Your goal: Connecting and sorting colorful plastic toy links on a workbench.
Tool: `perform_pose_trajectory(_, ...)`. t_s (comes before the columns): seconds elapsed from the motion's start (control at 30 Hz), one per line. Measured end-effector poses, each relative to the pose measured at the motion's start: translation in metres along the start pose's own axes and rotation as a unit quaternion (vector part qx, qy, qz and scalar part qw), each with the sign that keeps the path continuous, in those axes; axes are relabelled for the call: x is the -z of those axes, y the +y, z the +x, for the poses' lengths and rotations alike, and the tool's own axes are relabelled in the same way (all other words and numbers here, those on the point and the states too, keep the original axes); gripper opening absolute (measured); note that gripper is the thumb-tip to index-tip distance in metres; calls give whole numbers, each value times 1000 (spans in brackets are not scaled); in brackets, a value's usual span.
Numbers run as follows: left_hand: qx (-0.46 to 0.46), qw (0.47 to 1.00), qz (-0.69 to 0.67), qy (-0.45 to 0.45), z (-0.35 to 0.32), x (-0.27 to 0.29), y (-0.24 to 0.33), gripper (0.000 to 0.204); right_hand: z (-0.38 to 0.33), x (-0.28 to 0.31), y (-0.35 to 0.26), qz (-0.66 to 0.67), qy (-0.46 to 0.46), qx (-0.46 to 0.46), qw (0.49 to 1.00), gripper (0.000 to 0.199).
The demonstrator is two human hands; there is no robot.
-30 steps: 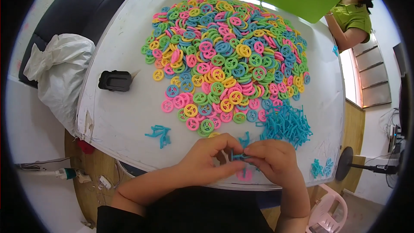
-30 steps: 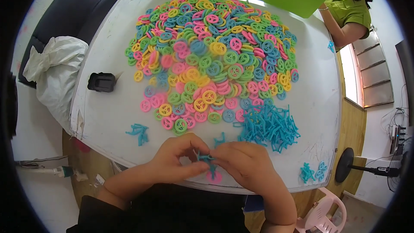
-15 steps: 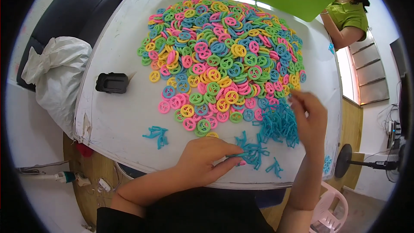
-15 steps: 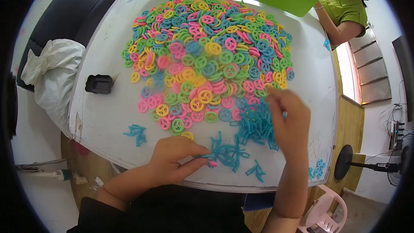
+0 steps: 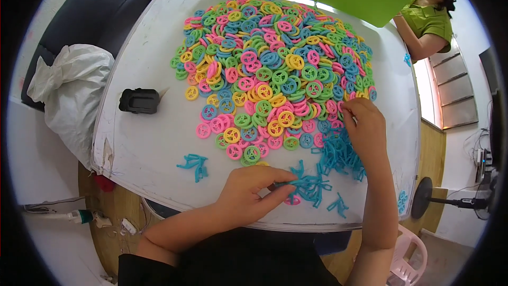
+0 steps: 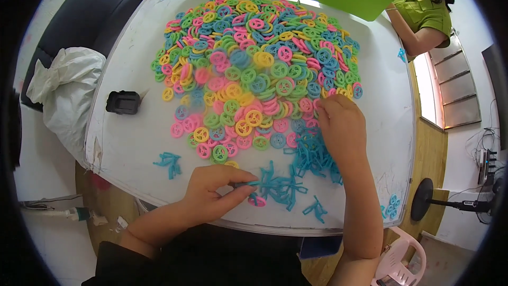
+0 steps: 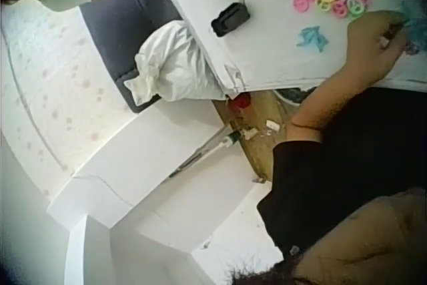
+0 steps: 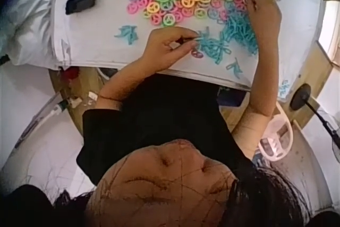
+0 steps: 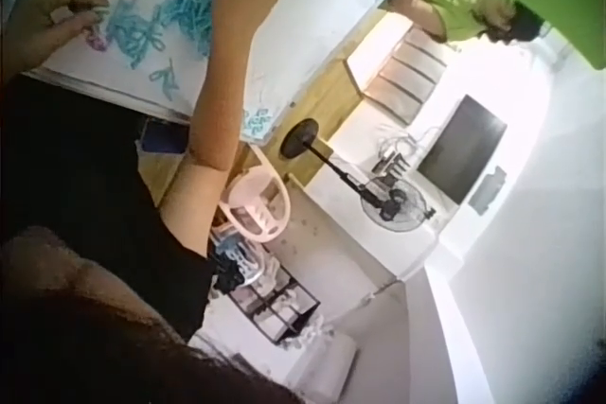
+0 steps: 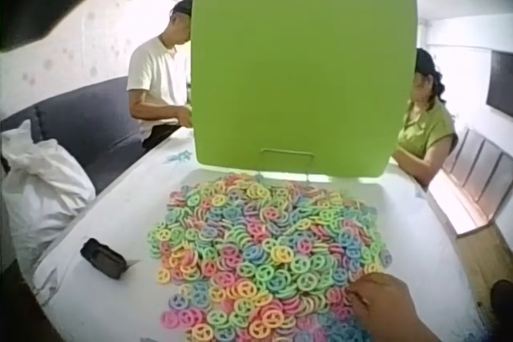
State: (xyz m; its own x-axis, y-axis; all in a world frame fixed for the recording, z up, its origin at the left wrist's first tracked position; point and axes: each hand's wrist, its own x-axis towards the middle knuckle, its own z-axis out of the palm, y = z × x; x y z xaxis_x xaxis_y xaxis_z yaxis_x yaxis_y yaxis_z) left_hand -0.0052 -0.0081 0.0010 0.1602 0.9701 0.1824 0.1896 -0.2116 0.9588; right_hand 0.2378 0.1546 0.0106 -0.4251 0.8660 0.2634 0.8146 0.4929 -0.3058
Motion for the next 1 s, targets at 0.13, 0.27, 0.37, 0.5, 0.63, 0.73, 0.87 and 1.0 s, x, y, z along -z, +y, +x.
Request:
perform_pose_trajectory(0.13, 65, 995, -67, 18, 0, -2, 2, 18, 0, -1, 0, 42, 46, -1, 998, 18)
perform_pose_trajectory(0.27, 164, 976, -140, 7, -1, 0, 1, 18, 2, -4, 4, 21, 8, -9, 1000, 18)
perform_pose_trajectory(0.37, 181, 966, -182, 9, -1, 0, -3, 18, -1, 2, 0, 37, 26, -10, 999, 17)
perform_pose_trajectory(0.5, 188, 966, -180, 9, -1, 1, -2, 19, -14, 18, -16, 15, 122, 53, 991, 16)
perform_pose_trajectory(0.63, 178, 967, -184, 2, -2, 1, -4, 18, -53, 53, -73, 559, -157, -262, 771, 8)
perform_pose_trajectory(0.73, 188, 960, -209, -3, -3, -1, -1, 17, -73, 21, -84, 660, -188, -217, 694, 7)
perform_pose_trajectory(0.87, 166, 963, -211, -17, -3, -2, -3, 17, -81, 1, -88, 719, -130, -254, 633, 11)
perform_pose_trajectory(1.0, 169, 957, -236, -2, -5, -6, -5, 16, -85, -3, -91, 707, -127, -287, 634, 13)
